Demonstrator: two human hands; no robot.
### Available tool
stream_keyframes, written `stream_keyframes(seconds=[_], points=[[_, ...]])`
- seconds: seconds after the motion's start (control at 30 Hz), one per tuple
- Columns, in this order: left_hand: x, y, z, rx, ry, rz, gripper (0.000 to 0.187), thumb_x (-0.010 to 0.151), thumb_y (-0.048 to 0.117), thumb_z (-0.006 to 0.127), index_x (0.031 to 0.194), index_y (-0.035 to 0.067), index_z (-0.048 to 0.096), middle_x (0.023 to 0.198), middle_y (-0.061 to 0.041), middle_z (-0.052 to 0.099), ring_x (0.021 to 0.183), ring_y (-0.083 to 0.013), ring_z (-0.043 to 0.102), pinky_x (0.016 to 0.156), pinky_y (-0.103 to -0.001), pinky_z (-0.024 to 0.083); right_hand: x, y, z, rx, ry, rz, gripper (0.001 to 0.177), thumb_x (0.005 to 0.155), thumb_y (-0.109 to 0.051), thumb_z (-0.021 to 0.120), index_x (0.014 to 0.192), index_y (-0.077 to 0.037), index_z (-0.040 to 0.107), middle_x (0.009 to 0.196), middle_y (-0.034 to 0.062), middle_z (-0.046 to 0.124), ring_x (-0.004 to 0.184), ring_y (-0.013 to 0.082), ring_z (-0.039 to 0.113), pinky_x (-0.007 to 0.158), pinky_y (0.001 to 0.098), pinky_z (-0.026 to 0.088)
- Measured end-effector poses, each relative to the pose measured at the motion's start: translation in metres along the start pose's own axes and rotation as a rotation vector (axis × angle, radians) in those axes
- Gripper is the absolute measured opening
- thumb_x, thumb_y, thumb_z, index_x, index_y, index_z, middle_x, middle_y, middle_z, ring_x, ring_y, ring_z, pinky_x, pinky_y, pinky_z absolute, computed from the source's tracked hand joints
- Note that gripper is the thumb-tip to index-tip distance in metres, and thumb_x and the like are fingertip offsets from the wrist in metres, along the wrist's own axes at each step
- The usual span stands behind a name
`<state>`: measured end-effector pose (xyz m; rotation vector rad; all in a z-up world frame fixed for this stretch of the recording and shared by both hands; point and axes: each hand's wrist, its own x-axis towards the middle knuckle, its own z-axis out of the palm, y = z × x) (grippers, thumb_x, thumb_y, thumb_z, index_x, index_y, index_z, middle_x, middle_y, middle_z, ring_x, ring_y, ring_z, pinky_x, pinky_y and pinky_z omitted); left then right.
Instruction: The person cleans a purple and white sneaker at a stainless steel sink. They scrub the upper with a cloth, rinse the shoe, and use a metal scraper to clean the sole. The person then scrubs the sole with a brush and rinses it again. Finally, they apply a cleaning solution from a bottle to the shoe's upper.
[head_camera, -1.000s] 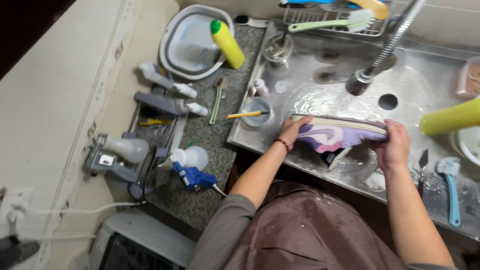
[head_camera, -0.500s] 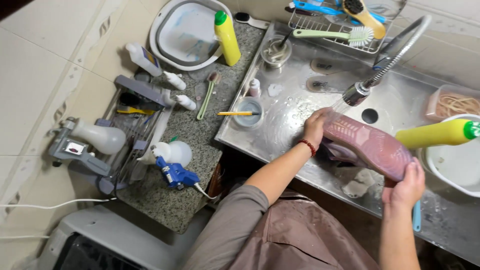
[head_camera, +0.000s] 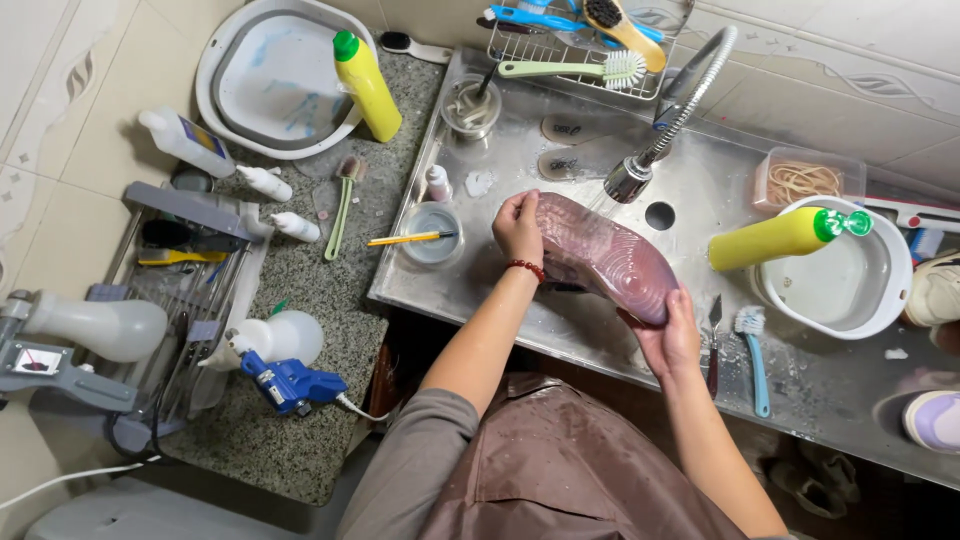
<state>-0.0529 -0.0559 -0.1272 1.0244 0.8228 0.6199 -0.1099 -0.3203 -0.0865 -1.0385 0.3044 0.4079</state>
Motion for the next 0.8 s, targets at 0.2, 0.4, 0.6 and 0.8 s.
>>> stream_keyframes(seconds=[0.2,0.4,0.6,0.8], points=[[0.018,0.052,-0.006,0.303,-0.229,0.299,0.022,0.097,0.014,0.067,0.114,0.0,0.072,0.112,-0.008,0.074,0.105,-0.0128,0.067,0.093,-0.024,0.051,0.017,0.029,0.026,0.225,-0.11,0.164,0.051,0.106,-0.034,0.041,0.156,-0.026,0.033,0.158,0.0077,0.041,0.14,0.0336,0.048,0.112,0.0597,0.041],[0.034,0.062,-0.022,0.01,-0.42,0.42,0.015,0.098,0.003,0.069,0.111,-0.003,0.072,0.119,-0.011,0.072,0.115,-0.0166,0.066,0.102,-0.028,0.052,0.074,0.079,0.03,0.269,-0.043,0.485,0.061,0.101,-0.051,0.042,0.153,-0.018,0.038,0.158,0.0109,0.047,0.146,0.0342,0.044,0.112,0.0584,0.04],[0.024,0.08,-0.046,-0.126,-0.363,0.323,0.01,0.096,-0.003,0.072,0.105,-0.007,0.072,0.113,-0.015,0.075,0.104,-0.019,0.07,0.098,-0.029,0.055,0.087,0.066,0.102,0.354,0.136,0.507,0.081,0.091,-0.074,0.034,0.143,-0.014,0.049,0.15,0.0132,0.052,0.136,0.0363,0.05,0.105,0.0669,0.032],[0.022,0.086,-0.087,-0.088,-0.37,0.487,0.045,0.096,0.008,0.063,0.138,-0.003,0.05,0.135,-0.014,0.053,0.13,-0.0215,0.05,0.118,-0.036,0.036,0.11,0.088,0.09,0.613,-0.035,0.312,0.053,0.087,-0.037,0.055,0.129,-0.004,0.06,0.144,0.016,0.058,0.135,0.0362,0.054,0.116,0.0621,0.037]])
